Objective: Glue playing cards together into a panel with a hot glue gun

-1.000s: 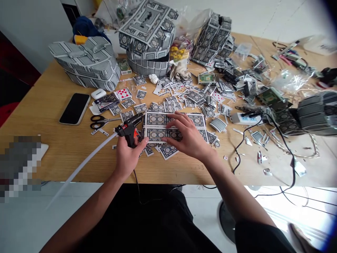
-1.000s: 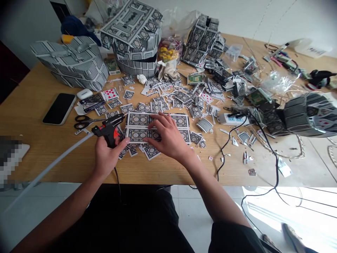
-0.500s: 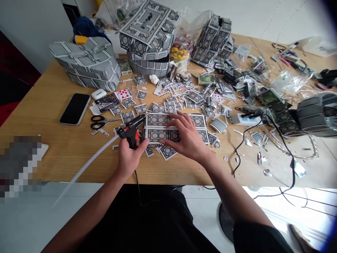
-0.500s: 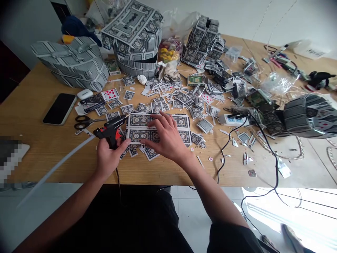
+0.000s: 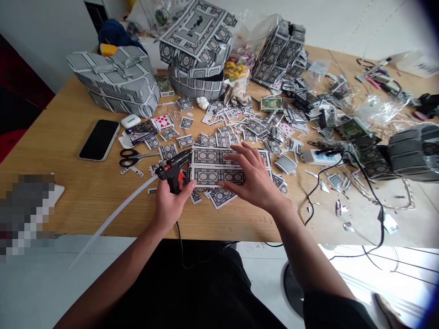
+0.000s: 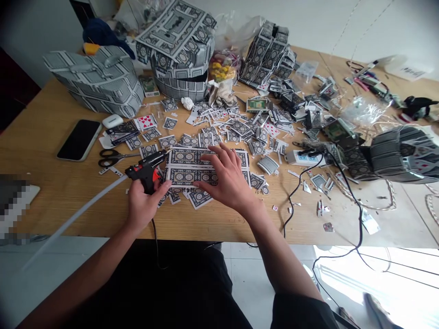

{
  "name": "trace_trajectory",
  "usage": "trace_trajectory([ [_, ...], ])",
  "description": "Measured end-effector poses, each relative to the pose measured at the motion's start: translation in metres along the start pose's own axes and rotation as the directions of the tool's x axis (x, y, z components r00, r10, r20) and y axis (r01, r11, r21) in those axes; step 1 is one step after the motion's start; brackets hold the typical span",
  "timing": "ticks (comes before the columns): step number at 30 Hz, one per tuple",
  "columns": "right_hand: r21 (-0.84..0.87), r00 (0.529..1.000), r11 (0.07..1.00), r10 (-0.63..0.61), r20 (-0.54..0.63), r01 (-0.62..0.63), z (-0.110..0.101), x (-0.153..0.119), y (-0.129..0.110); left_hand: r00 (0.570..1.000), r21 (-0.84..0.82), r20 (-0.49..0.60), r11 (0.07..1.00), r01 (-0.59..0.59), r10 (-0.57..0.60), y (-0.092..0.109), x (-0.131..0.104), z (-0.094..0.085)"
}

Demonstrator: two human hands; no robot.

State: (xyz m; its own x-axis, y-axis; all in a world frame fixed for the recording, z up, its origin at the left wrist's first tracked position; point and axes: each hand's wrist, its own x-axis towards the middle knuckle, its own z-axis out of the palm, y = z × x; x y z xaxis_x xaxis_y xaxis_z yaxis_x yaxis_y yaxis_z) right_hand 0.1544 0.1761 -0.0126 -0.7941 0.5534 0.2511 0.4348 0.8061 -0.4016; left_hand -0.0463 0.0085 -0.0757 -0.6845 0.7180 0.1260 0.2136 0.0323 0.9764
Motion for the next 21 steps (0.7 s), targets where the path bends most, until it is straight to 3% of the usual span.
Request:
trace_trajectory([
  [9, -0.008, 0.999, 0.999, -0.045, 0.012, 0.045, 0.014, 0.016, -0.018, 0.999, 0.007, -0.035, 1.0, 0.03, -0.03, -0.006, -0.003, 0.001],
  [21, -0.001, 0.998, 0.999, 0.047, -0.028, -0.047, -0.006, -0.009, 0.014, 0.999, 0.005, -0.012, 0.999, 0.036, -0.036, 0.001, -0.001, 0.001],
])
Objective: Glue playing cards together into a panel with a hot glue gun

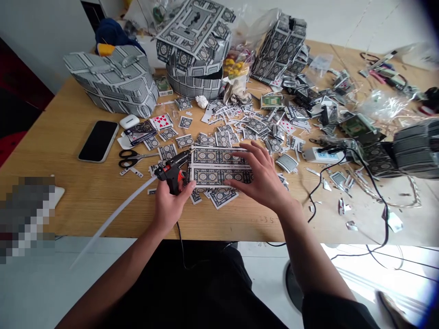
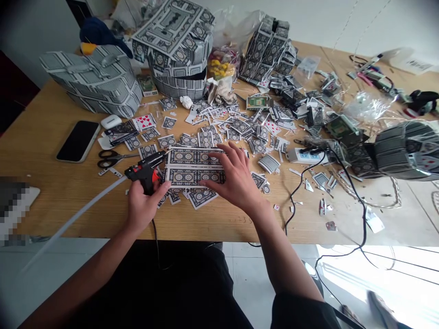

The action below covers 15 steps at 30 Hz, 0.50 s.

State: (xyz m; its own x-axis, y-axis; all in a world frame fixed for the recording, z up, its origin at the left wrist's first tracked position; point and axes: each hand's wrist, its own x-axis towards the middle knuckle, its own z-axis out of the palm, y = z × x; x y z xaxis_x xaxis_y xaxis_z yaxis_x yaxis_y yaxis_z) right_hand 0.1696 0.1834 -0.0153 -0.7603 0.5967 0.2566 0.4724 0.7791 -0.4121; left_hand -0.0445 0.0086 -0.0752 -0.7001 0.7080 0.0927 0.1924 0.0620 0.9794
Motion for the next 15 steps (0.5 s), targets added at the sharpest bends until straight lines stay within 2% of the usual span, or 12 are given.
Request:
trace_trajectory([
  [7, -0.046, 1.0, 0.999, -0.023, -0.004, 0.022, -0.002, 0.009, -0.008, 1.0, 0.006, -0.007, 1.0, -0.009, 0.009, -0.001, 0.0, 0.0],
  [15, -0.005, 0.996, 0.997, -0.081, 0.037, 0.081, 0.025, 0.03, -0.039, 1.0, 0.01, -0.018, 1.0, 0.003, -0.003, -0.005, -0.001, 0.0],
])
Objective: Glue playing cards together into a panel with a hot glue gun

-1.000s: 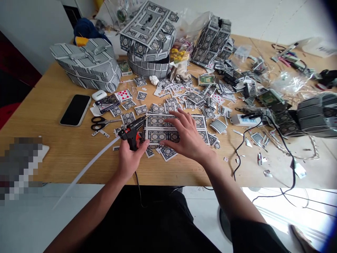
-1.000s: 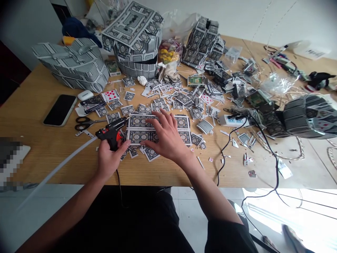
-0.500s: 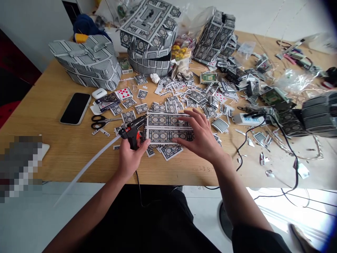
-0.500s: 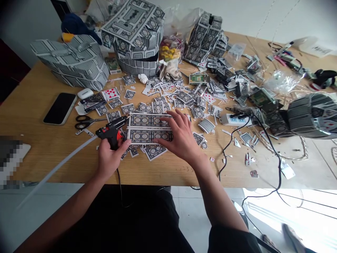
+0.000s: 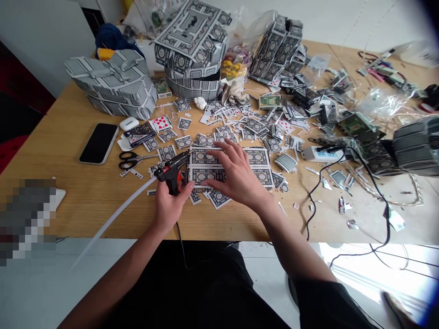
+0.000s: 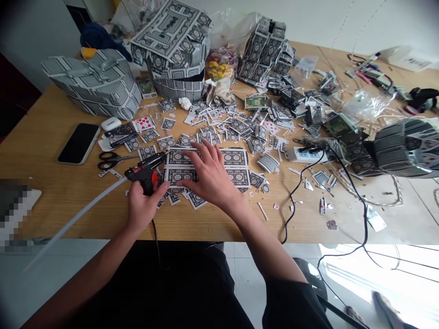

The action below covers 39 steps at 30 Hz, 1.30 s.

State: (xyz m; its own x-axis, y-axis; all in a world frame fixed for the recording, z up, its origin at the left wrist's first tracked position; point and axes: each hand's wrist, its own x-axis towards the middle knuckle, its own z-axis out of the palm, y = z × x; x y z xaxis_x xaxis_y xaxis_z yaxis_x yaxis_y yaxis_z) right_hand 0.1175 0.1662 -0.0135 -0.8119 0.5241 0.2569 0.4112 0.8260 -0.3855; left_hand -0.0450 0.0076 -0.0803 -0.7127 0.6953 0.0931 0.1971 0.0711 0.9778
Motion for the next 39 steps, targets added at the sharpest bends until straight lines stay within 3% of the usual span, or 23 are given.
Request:
trace_trajectory([
  [4, 0.017, 1.0, 1.0, -0.005, 0.003, 0.005, 0.0, -0.006, 0.007, 1.0, 0.005, 0.004, 1.0, -0.002, 0.002, 0.001, 0.0, 0.0],
  [10, -0.018, 0.999, 0.999, 0.041, -0.026, -0.042, -0.022, -0.025, 0.027, 1.0, 0.0, 0.017, 1.0, -0.014, 0.014, 0.006, 0.001, 0.0],
  [15, 0.012, 0.994, 1.0, 0.029, -0.109, -0.028, -0.041, -0.037, 0.017, 0.999, -0.005, -0.052, 1.0, -0.007, 0.007, 0.009, -0.004, -0.006],
  [22, 0.11, 0.997, 0.991, -0.073, -0.016, 0.074, -0.036, -0.043, 0.006, 0.998, -0.115, -0.069, 0.993, -0.006, -0.002, 0.025, -0.005, -0.023],
  [29, 0.175, 0.988, 0.974, -0.151, 0.03, 0.143, -0.029, -0.036, 0.018, 0.993, -0.061, 0.115, 0.998, 0.013, -0.006, 0.022, -0.026, -0.048],
  [34, 0.158, 0.981, 0.97, -0.19, 0.03, 0.183, -0.031, -0.033, 0.019, 0.977, 0.102, 0.209, 0.993, -0.064, 0.042, 0.027, -0.047, -0.06],
  [39, 0.143, 0.977, 0.969, -0.209, 0.032, 0.203, -0.031, -0.03, 0.017, 0.913, 0.164, 0.375, 0.958, -0.233, 0.158, 0.032, -0.047, -0.064],
])
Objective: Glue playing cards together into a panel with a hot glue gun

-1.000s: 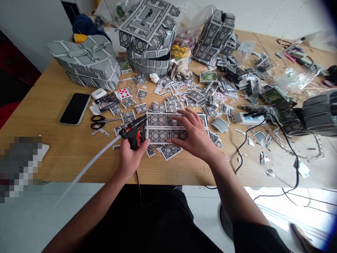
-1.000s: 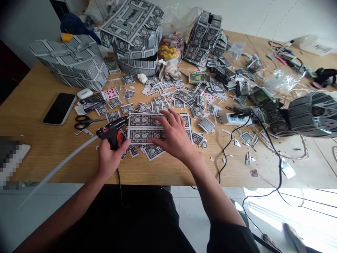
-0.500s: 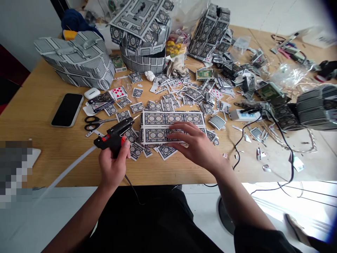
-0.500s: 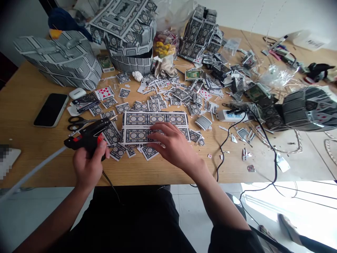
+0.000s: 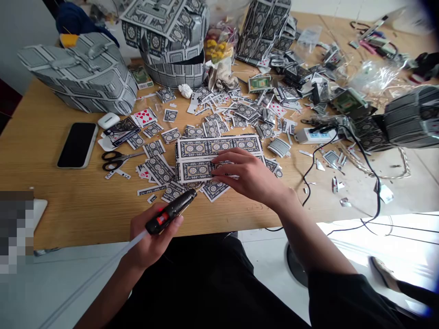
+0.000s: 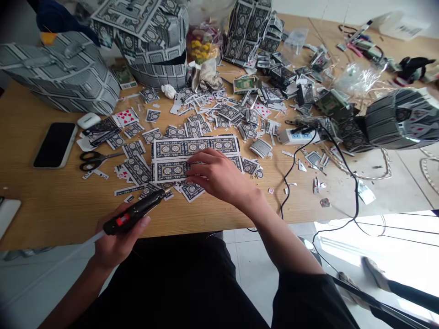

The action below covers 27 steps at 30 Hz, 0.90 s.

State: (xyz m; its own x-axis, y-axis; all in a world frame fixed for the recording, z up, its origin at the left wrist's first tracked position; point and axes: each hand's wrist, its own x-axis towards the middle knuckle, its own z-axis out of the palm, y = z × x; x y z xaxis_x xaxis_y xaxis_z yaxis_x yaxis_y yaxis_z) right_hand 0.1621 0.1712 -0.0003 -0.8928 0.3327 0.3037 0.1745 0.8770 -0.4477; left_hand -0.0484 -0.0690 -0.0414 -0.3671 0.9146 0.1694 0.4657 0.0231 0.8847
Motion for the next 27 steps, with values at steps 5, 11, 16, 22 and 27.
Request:
trace_trajectory([
  [5, -0.001, 1.0, 1.0, -0.012, -0.001, 0.012, 0.001, 0.001, 0.0, 0.995, 0.082, 0.027, 0.992, -0.1, 0.098, 0.001, 0.006, 0.002],
  [11, -0.001, 1.0, 1.0, 0.0, 0.001, 0.0, 0.002, 0.0, -0.003, 0.991, 0.108, -0.003, 0.985, -0.132, 0.133, 0.0, 0.01, 0.004],
  [16, -0.007, 1.0, 1.0, 0.019, -0.002, -0.019, 0.002, -0.001, -0.005, 0.997, 0.074, -0.036, 0.995, -0.069, 0.072, -0.007, 0.009, 0.0],
  [22, -0.012, 1.0, 1.0, 0.013, 0.015, -0.013, 0.002, 0.002, -0.006, 0.976, 0.138, 0.025, 0.966, -0.217, 0.216, 0.001, 0.012, 0.008],
  [27, 0.004, 0.999, 1.0, 0.026, 0.031, -0.027, 0.0, 0.004, -0.007, 0.947, 0.273, 0.036, 0.909, -0.316, 0.319, 0.004, 0.016, 0.021],
])
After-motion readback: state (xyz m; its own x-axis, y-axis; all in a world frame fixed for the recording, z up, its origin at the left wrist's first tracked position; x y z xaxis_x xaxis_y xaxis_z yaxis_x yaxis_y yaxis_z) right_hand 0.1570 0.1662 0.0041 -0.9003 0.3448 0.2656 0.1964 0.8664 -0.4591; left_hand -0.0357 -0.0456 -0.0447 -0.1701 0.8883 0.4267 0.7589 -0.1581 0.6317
